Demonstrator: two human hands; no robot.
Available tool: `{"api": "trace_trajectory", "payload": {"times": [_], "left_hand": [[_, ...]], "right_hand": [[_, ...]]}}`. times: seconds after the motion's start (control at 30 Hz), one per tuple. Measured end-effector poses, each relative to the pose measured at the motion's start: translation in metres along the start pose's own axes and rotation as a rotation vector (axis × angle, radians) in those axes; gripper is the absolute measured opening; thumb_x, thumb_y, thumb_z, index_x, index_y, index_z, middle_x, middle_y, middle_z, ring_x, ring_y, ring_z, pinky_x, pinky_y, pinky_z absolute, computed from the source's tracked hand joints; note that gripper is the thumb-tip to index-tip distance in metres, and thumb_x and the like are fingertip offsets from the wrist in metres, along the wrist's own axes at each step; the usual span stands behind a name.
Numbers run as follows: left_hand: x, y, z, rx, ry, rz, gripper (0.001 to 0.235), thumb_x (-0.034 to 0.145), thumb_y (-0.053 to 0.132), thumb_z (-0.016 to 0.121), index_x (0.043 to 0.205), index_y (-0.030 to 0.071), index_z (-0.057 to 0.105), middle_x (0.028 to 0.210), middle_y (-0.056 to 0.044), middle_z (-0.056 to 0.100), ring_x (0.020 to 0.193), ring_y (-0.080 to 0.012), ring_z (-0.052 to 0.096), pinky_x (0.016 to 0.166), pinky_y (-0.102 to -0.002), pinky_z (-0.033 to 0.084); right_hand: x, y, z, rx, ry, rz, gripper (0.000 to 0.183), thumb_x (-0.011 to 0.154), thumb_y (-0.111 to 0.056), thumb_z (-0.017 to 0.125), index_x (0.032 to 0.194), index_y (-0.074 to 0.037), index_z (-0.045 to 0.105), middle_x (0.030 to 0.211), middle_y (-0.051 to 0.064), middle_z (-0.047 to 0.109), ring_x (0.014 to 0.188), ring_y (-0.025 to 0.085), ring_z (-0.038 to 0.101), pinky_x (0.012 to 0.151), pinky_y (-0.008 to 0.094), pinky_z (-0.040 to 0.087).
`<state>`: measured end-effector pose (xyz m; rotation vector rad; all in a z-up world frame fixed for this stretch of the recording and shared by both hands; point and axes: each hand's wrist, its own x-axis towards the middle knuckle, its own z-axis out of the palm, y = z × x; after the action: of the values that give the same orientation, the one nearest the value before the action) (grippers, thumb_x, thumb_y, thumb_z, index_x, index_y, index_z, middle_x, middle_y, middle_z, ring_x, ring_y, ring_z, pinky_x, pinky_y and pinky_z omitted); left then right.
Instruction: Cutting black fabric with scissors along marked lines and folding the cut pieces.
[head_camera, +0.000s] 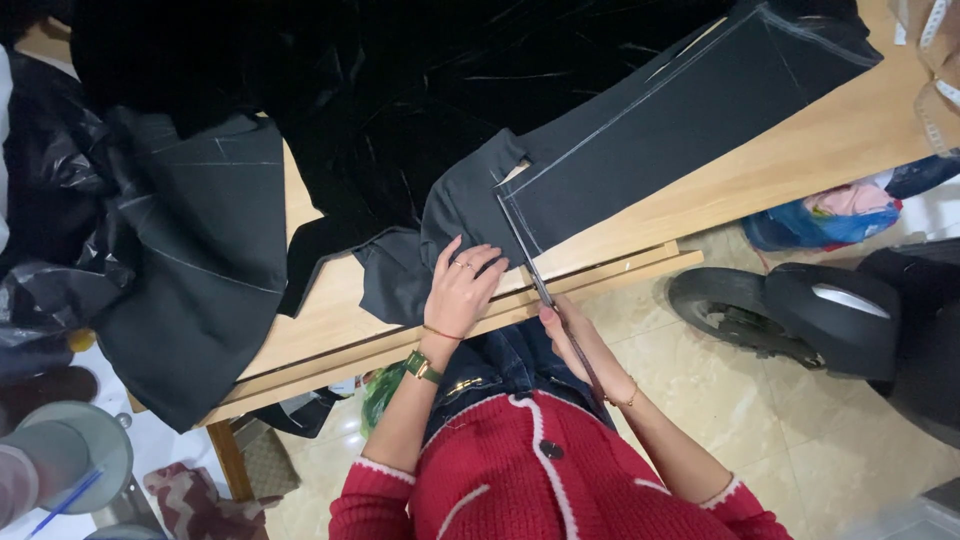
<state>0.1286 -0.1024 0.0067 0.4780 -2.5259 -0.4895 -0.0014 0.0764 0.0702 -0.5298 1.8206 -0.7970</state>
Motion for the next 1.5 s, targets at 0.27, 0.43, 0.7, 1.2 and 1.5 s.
{"api": "trace_trajectory", "payload": {"times": [0.27,0.43,0.7,1.2,1.5], "left_hand": [[0.000,0.000,0.003,-0.017,0.022,-0.005,0.016,0.102,0.020,0.061,0.116,0.020,0.070,0.119,0.002,0.066,0.122,-0.0152,0.063,0.122,-0.051,0.037],[0.002,0.002,-0.002,-0.024,0.016,0.002,0.016,0.103,0.019,0.060,0.117,0.019,0.069,0.118,0.002,0.067,0.122,-0.0154,0.063,0.122,-0.050,0.037],[0.003,0.005,-0.004,-0.012,-0.004,-0.013,0.017,0.102,0.018,0.061,0.117,0.020,0.070,0.118,0.002,0.067,0.122,-0.0150,0.063,0.122,-0.049,0.036],[0.009,-0.009,-0.056,0.089,-0.009,-0.216,0.022,0.098,0.036,0.067,0.115,0.025,0.074,0.113,0.007,0.073,0.114,-0.0103,0.068,0.119,-0.039,0.039],[0.088,0.070,0.043,0.119,-0.058,-0.124,0.045,0.099,0.041,0.059,0.137,0.017,0.064,0.150,-0.011,0.054,0.146,-0.0380,0.042,0.116,-0.059,0.030]], "right_hand": [[-0.009,-0.024,0.002,-0.040,-0.002,0.008,0.052,0.106,-0.055,0.034,0.121,-0.011,0.058,0.073,0.001,0.051,0.059,0.010,0.051,0.051,0.025,0.044],[-0.005,-0.023,0.002,-0.023,0.031,0.000,0.047,0.108,-0.052,0.037,0.120,-0.011,0.058,0.072,0.000,0.050,0.057,0.010,0.055,0.051,0.026,0.046],[-0.001,-0.008,0.005,0.124,0.014,-0.062,0.045,0.109,-0.051,0.037,0.106,-0.012,0.058,0.067,-0.007,0.044,0.050,0.002,0.048,0.045,0.017,0.041],[-0.029,0.051,-0.111,0.199,0.559,-0.026,0.037,0.104,-0.040,0.059,0.122,-0.008,0.060,0.086,0.005,0.057,0.079,0.014,0.055,0.066,0.031,0.052],[-0.001,0.043,-0.276,0.049,0.819,0.179,0.064,0.095,-0.047,0.063,0.146,-0.012,0.047,0.116,0.011,0.070,0.108,0.030,0.066,0.090,0.038,0.045]]}}
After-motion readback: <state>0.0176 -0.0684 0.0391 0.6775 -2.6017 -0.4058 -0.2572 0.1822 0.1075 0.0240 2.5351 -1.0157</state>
